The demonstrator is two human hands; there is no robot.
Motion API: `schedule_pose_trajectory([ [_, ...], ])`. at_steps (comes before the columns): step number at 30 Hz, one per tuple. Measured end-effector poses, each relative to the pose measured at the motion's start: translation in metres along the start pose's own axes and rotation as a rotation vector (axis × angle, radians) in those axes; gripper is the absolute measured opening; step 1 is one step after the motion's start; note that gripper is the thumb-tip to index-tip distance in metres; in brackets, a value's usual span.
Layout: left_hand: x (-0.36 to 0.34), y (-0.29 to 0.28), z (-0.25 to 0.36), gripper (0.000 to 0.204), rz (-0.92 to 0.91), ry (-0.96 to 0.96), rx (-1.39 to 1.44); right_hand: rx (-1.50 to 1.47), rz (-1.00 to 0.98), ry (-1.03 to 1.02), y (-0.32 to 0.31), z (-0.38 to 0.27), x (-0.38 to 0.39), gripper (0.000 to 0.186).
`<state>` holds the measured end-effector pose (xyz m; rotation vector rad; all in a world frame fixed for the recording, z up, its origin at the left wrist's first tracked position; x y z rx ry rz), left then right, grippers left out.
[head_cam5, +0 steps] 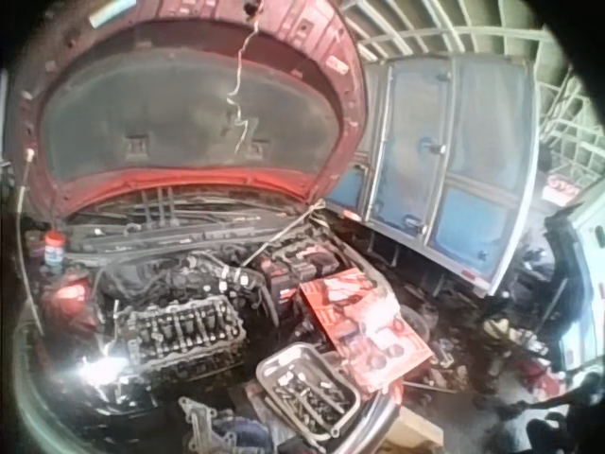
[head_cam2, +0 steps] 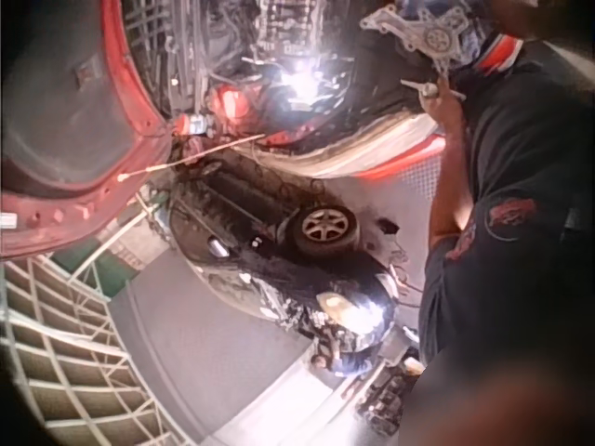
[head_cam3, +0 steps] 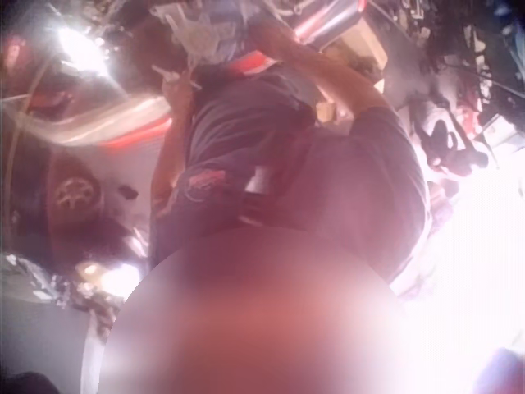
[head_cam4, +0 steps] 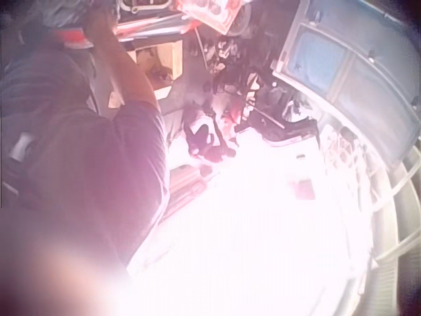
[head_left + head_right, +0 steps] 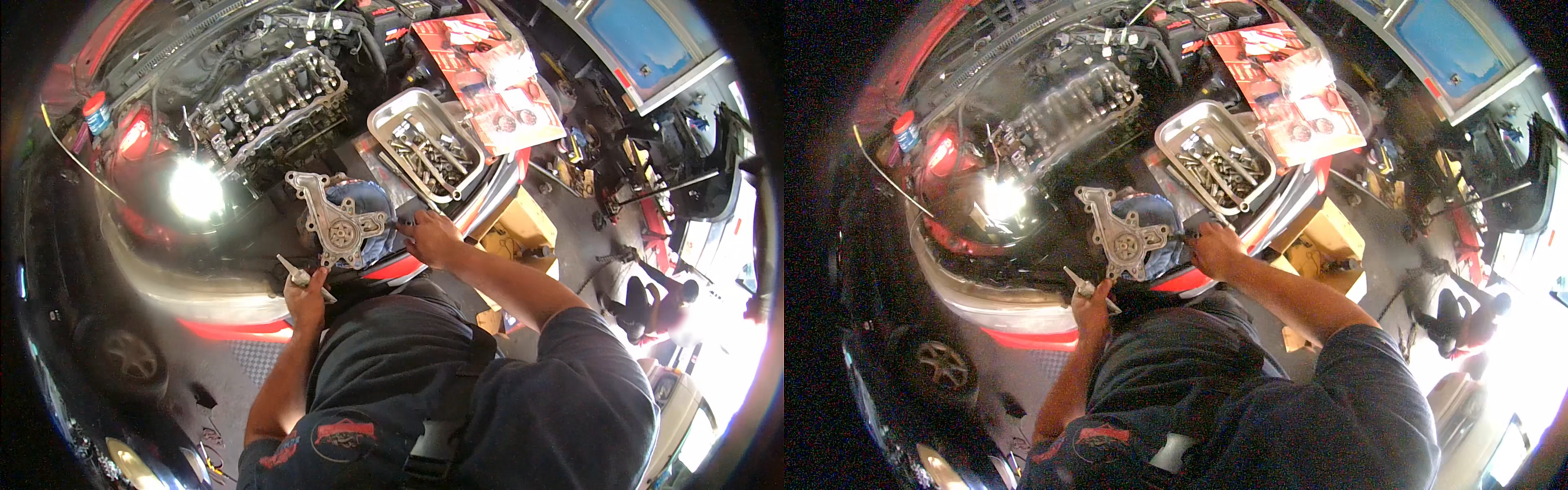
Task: The person applies sealant from a tube onto a metal engine component resting on the car's front end. They then pick up bolts from a tray and place them into the holes of the component before setting it aside.
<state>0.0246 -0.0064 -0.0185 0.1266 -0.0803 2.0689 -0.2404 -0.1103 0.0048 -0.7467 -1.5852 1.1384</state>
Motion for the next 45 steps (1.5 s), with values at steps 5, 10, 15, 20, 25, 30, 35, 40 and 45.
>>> schedule_pose_trajectory([
  [5, 0.007, 0.002, -0.005, 0.029, 0.071, 0.002, -0.130, -0.150, -0.012, -0.079, -0.009, -0.005, -0.013, 0.056],
  [10, 0.023, -0.004, -0.012, 0.029, 0.268, -0.027, -0.121, 0.005, -0.200, -0.155, -0.009, 0.020, -0.016, 0.060],
  [15, 0.044, -0.004, -0.013, 0.024, 0.463, 0.003, -0.107, -0.047, -0.131, -0.287, -0.027, 0.021, -0.049, 0.067],
  [20, 0.063, 0.017, 0.014, 0.026, 0.507, 0.096, -0.222, 0.037, -0.237, -0.327, -0.030, 0.021, -0.063, 0.066],
  [25, 0.083, 0.058, 0.039, 0.043, 0.572, 0.158, -0.065, 0.020, -0.195, -0.447, -0.051, 0.029, -0.070, 0.051],
  [30, 0.093, 0.098, 0.042, 0.062, 0.557, 0.055, 0.099, 0.046, -0.224, -0.411, -0.058, 0.036, -0.069, 0.038],
  [35, 0.083, 0.138, 0.043, 0.045, 0.400, -0.011, 0.271, -0.334, -0.078, -0.296, -0.062, 0.120, -0.063, 0.031],
  [40, 0.060, 0.181, 0.061, 0.031, 0.068, 0.093, -0.100, -0.629, 0.115, -0.179, -0.074, 0.201, -0.052, 0.029],
  [45, 0.017, 0.251, 0.082, 0.044, -0.304, 0.227, -0.563, -0.994, -0.015, -0.480, -0.085, 0.185, -0.029, 0.043],
])
Point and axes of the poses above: each hand's wrist, its own x-axis away from the middle knuckle, its own y-axis out of the palm, z = x × y, the point moved 3 cm from there along -x, towards the middle knuckle, and after that the axes turned 12 degrees about y, right-handed, at the moved point
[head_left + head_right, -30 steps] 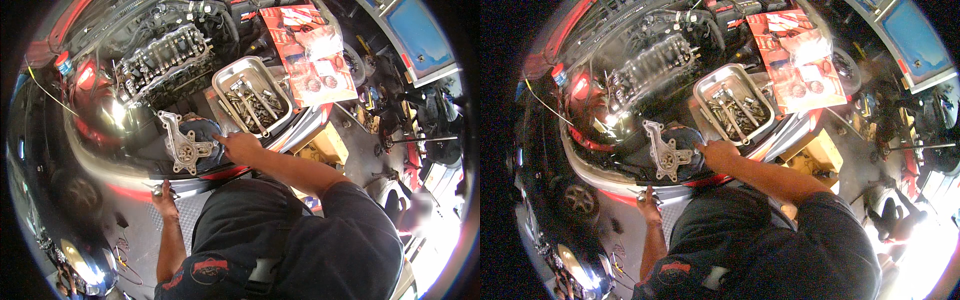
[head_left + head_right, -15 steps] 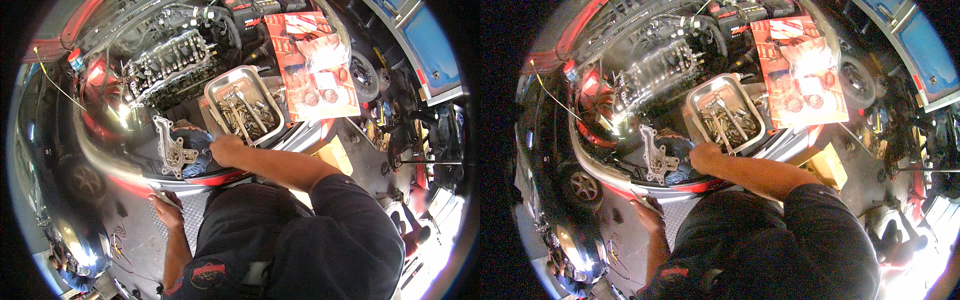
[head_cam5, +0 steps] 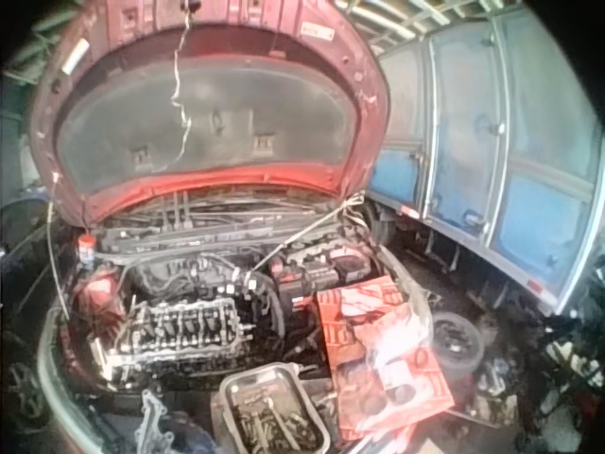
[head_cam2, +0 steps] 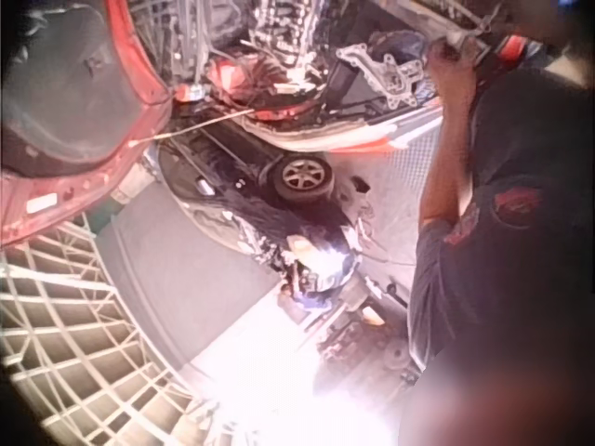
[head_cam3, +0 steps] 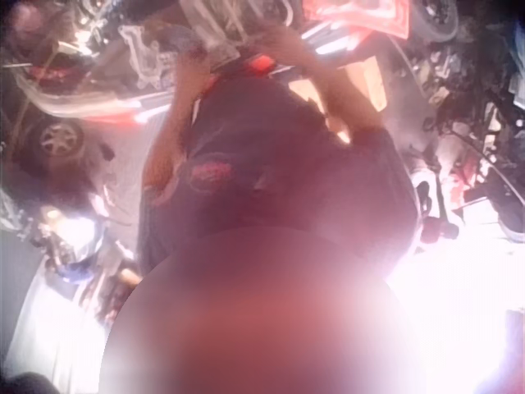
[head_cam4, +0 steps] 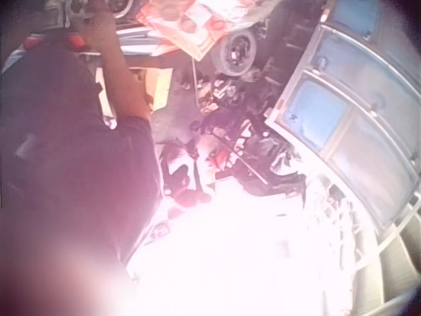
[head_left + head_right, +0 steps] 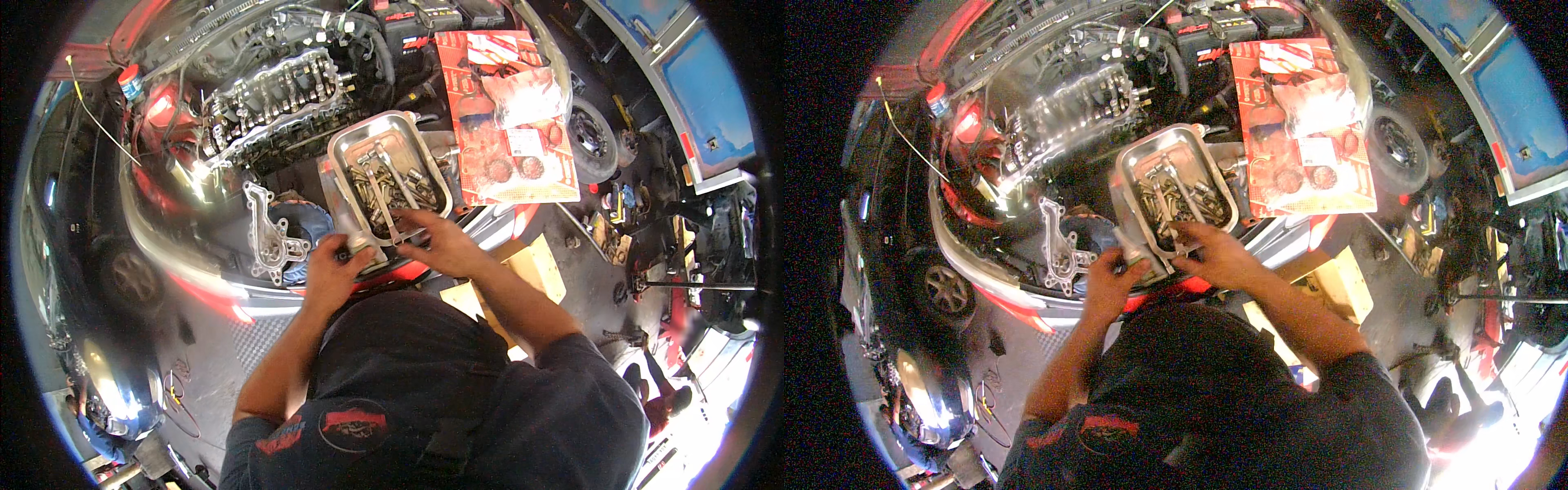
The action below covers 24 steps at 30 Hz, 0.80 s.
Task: The person applies sealant from a tube onto a metal engine component resting on the car's front end. They then pick up bolts from a tray and place them into the holes of the component before setting it aside.
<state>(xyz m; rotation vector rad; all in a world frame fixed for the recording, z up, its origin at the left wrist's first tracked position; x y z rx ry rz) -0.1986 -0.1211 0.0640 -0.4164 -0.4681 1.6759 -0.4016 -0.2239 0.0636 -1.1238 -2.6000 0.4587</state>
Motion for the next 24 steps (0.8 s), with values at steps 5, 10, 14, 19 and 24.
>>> schedule_pose_trajectory([
  [5, -0.030, 0.022, 0.022, 0.045, 0.016, -0.094, 0.466, -0.096, -0.028, 0.067, -0.008, -0.003, -0.030, 0.042],
  [10, 0.015, -0.001, -0.005, 0.043, 0.100, -0.035, 0.559, 0.289, 0.361, 0.155, -0.051, 0.028, -0.097, 0.037],
  [14, 0.094, -0.022, -0.061, 0.041, 0.216, -0.249, 0.641, 0.510, 0.528, 0.139, -0.062, 0.052, -0.158, 0.033],
  [19, 0.207, -0.037, -0.122, 0.033, 0.609, -0.614, 0.553, 0.551, 0.482, 0.096, -0.048, 0.068, -0.182, 0.039],
  [24, 0.246, -0.046, -0.145, 0.032, 0.739, -0.654, 0.479, 0.737, 0.624, -0.095, -0.041, 0.041, -0.168, 0.028],
])
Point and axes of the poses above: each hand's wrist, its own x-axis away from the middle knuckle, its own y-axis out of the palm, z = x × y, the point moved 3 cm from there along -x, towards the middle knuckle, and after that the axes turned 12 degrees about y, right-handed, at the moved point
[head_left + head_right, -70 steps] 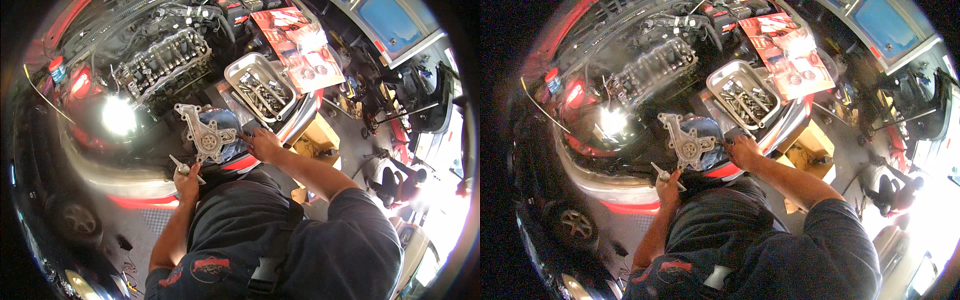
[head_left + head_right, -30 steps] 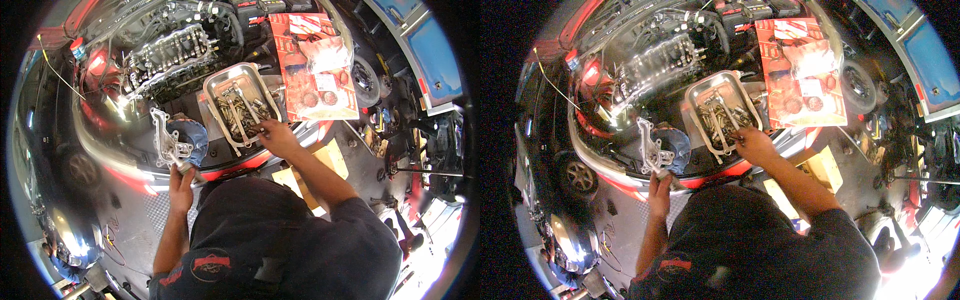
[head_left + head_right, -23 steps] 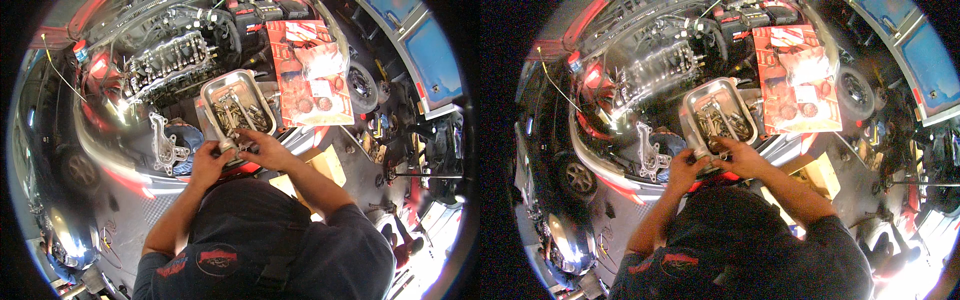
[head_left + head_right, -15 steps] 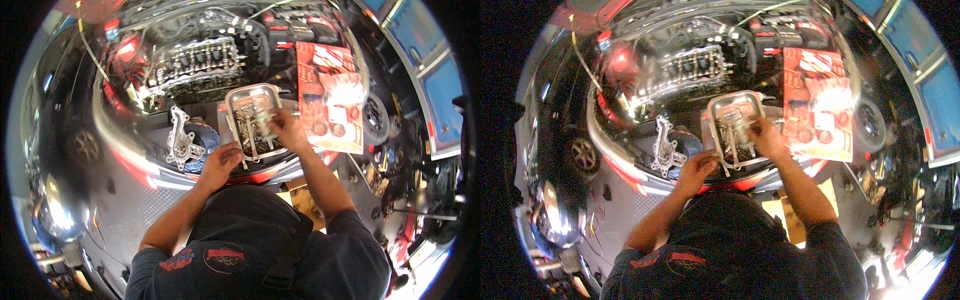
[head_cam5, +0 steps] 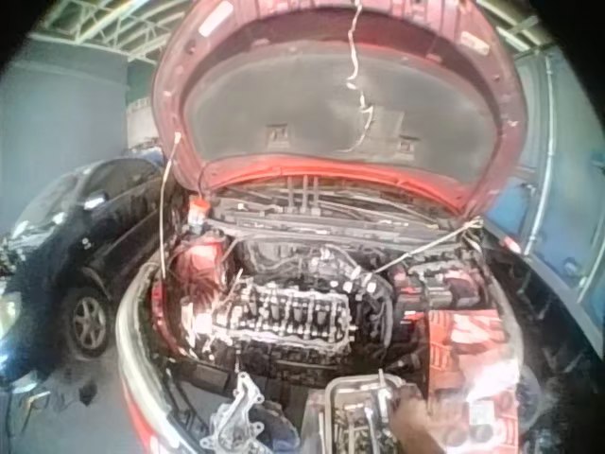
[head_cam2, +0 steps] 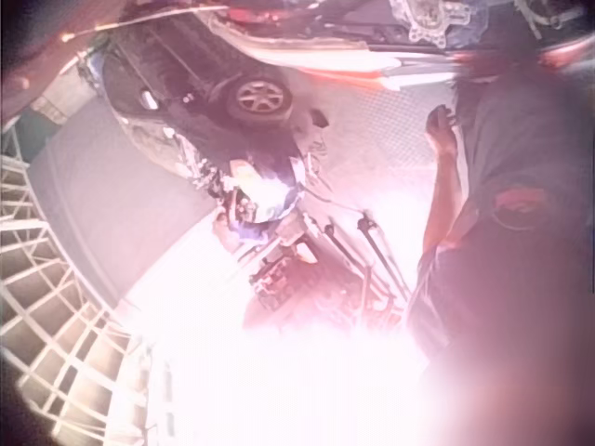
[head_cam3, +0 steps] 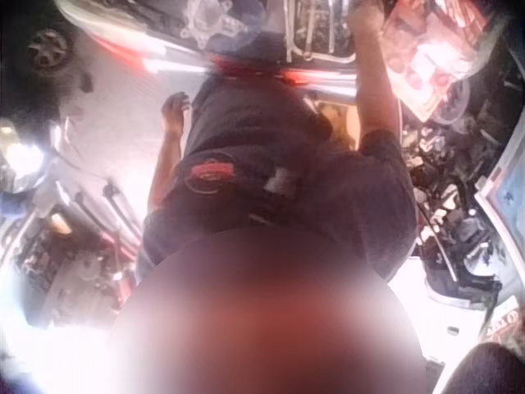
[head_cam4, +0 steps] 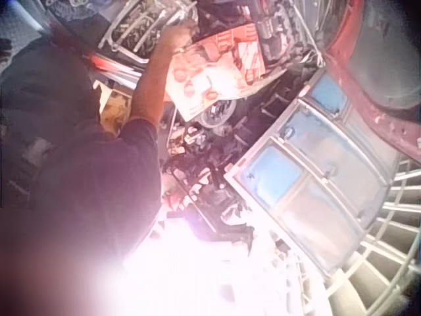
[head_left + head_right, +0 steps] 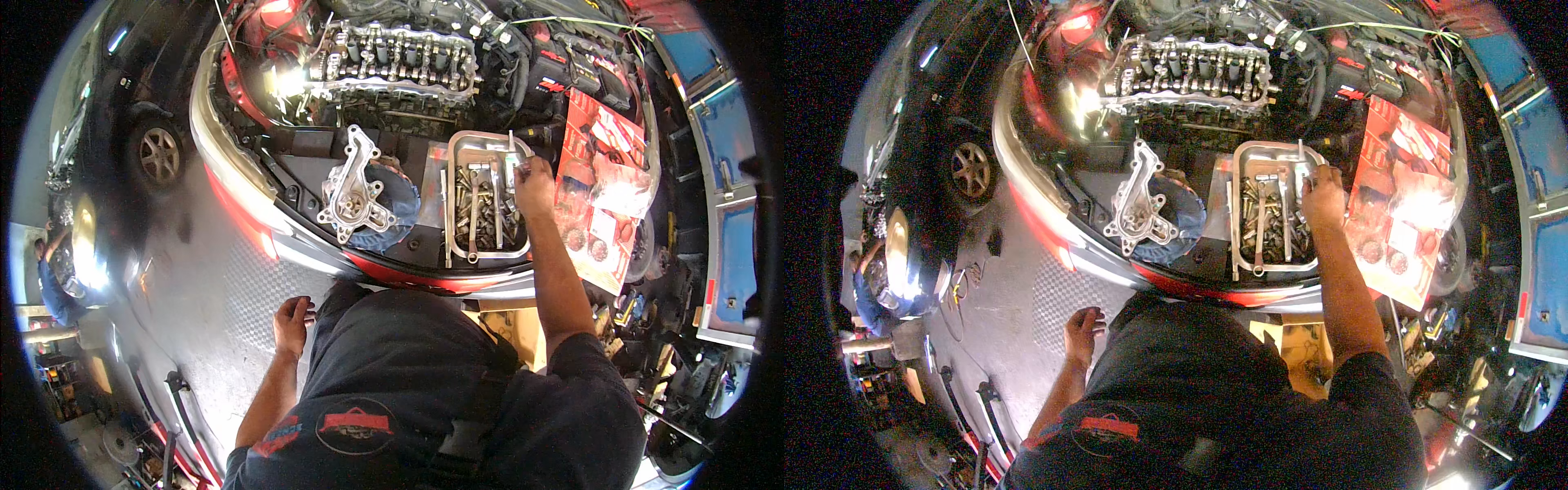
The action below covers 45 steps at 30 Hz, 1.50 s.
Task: The person applies sealant from a tube onto a metal engine component resting on the car's front end. They then pick up bolts from a tray and place them into the holes of the component before setting it aside.
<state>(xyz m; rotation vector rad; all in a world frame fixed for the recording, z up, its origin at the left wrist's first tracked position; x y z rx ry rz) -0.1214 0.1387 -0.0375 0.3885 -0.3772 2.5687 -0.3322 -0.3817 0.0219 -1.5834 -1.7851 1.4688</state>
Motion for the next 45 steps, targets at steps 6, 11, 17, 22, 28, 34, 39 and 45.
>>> schedule_pose_trajectory([
  [6, -0.085, 0.000, 0.054, 0.025, -0.086, 0.317, -0.129, -0.282, -0.226, 0.059, -0.023, -0.065, 0.062, 0.028],
  [11, -0.177, 0.029, 0.130, 0.047, -0.400, 0.925, -0.590, -0.670, -0.964, 0.273, 0.028, -0.149, 0.163, 0.052],
  [17, -0.239, 0.080, 0.157, 0.084, -0.876, 1.214, -0.909, -1.167, -0.801, 0.767, 0.074, -0.191, 0.205, 0.048],
  [22, -0.255, 0.092, 0.143, 0.095, -1.044, 1.328, -0.723, -1.199, -0.633, 0.776, 0.085, -0.203, 0.225, 0.042],
  [28, -0.251, 0.083, 0.153, 0.093, -1.128, 1.349, -0.410, -1.146, -0.417, 0.775, 0.056, -0.240, 0.227, 0.040],
  [34, -0.244, 0.044, 0.197, 0.098, -1.147, 1.224, -0.007, -0.936, -0.490, 0.442, -0.002, -0.281, 0.210, 0.073],
  [39, -0.241, 0.014, 0.222, 0.092, -1.094, 1.017, 0.208, -0.811, -0.497, 0.414, 0.027, -0.315, 0.203, 0.085],
  [45, -0.260, -0.013, 0.226, 0.088, -0.936, 0.897, 0.199, -1.247, -0.546, 0.701, 0.060, -0.365, 0.193, 0.076],
])
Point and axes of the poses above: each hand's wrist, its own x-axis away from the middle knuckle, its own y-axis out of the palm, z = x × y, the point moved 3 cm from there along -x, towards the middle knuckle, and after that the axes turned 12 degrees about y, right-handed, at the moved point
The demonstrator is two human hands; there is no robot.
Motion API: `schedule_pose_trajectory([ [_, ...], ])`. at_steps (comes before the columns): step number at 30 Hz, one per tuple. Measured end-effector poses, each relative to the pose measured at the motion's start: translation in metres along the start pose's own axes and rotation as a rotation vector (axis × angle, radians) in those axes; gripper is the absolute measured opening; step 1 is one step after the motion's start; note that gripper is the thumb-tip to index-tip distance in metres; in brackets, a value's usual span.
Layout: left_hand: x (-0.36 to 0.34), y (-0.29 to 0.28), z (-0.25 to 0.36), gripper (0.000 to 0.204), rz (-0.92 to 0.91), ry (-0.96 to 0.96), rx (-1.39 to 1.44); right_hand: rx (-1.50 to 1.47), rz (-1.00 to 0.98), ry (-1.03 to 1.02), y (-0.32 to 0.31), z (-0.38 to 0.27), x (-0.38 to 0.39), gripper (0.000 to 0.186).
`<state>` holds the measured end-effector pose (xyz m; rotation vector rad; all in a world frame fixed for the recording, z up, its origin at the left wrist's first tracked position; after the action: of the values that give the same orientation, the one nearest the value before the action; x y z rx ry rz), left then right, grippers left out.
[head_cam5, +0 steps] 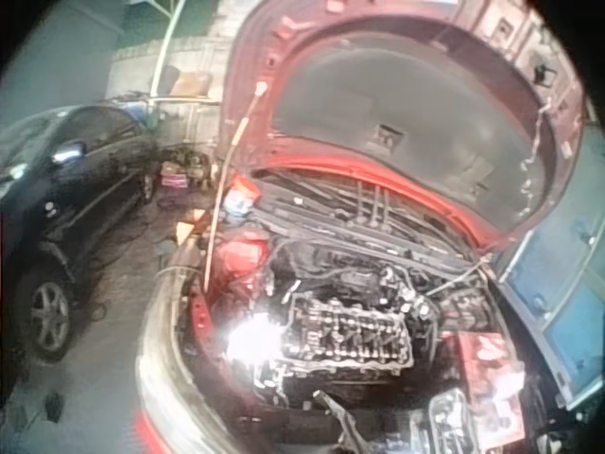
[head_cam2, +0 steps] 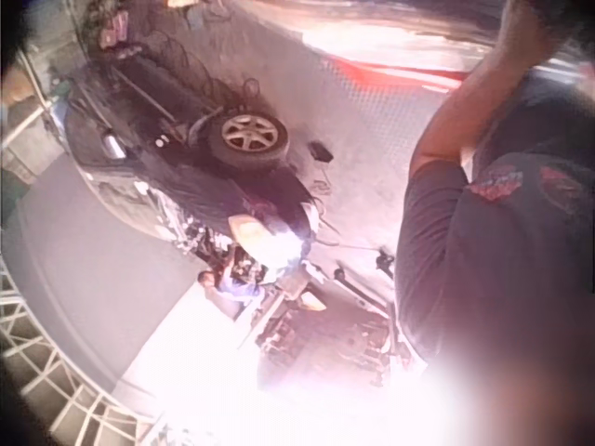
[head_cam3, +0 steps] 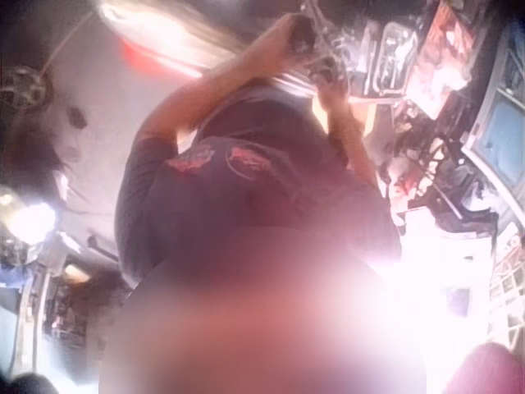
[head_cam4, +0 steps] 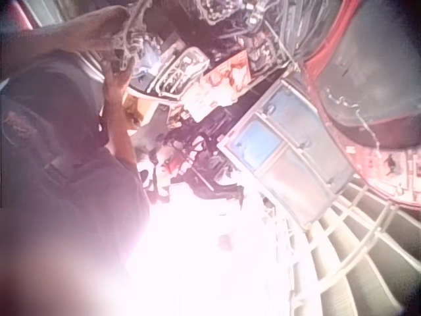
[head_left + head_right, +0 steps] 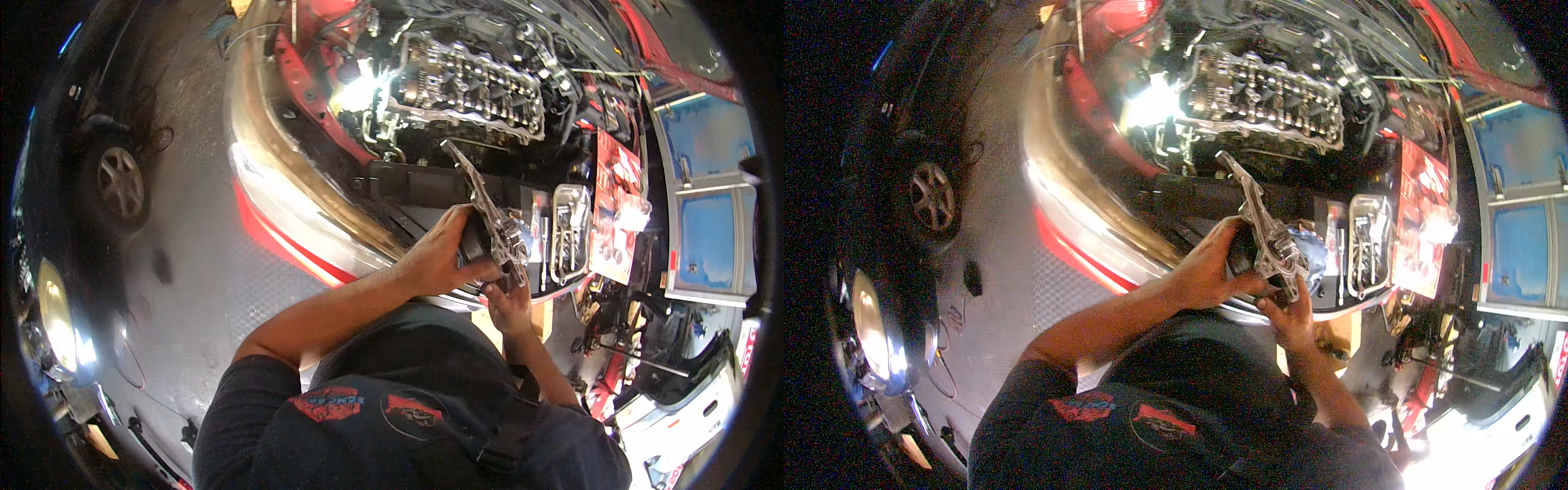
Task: The person applies sealant from a tube onto a metal engine component resting on the car's front end. They then pick up bolts from a tray and place them into the holes of the component before setting it aside.
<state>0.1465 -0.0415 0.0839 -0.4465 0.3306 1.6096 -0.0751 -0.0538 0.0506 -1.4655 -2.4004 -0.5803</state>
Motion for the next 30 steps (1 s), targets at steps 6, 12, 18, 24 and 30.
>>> schedule_pose_trajectory([
  [6, -0.005, -0.024, -0.012, 0.088, 0.097, -0.233, 0.125, 0.101, -0.123, -0.099, 0.035, -0.022, -0.023, 0.074],
  [12, -0.012, -0.046, -0.028, 0.083, 0.116, -0.312, 0.168, 0.115, -0.319, 0.006, 0.051, -0.028, -0.058, 0.087],
  [18, -0.018, -0.055, -0.052, 0.087, 0.037, -0.041, 0.129, 0.069, -0.170, 0.049, 0.034, -0.021, -0.072, 0.070],
  [24, -0.021, -0.072, -0.095, 0.100, -0.075, -0.088, 0.291, 0.525, -0.082, 0.115, 0.029, -0.043, -0.076, 0.058],
  [30, -0.018, -0.082, -0.106, 0.103, 0.079, -0.128, 0.831, 0.348, -0.049, 0.236, 0.044, -0.043, -0.104, 0.059],
])
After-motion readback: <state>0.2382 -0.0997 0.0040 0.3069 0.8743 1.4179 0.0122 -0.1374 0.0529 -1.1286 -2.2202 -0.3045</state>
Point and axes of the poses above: each hand's wrist, its own x-axis away from the middle knuckle, its own y-axis out of the palm, z = x × y, the point moved 3 cm from there along -x, towards the middle knuckle, and after that the axes turned 12 degrees about y, right-handed, at the moved point
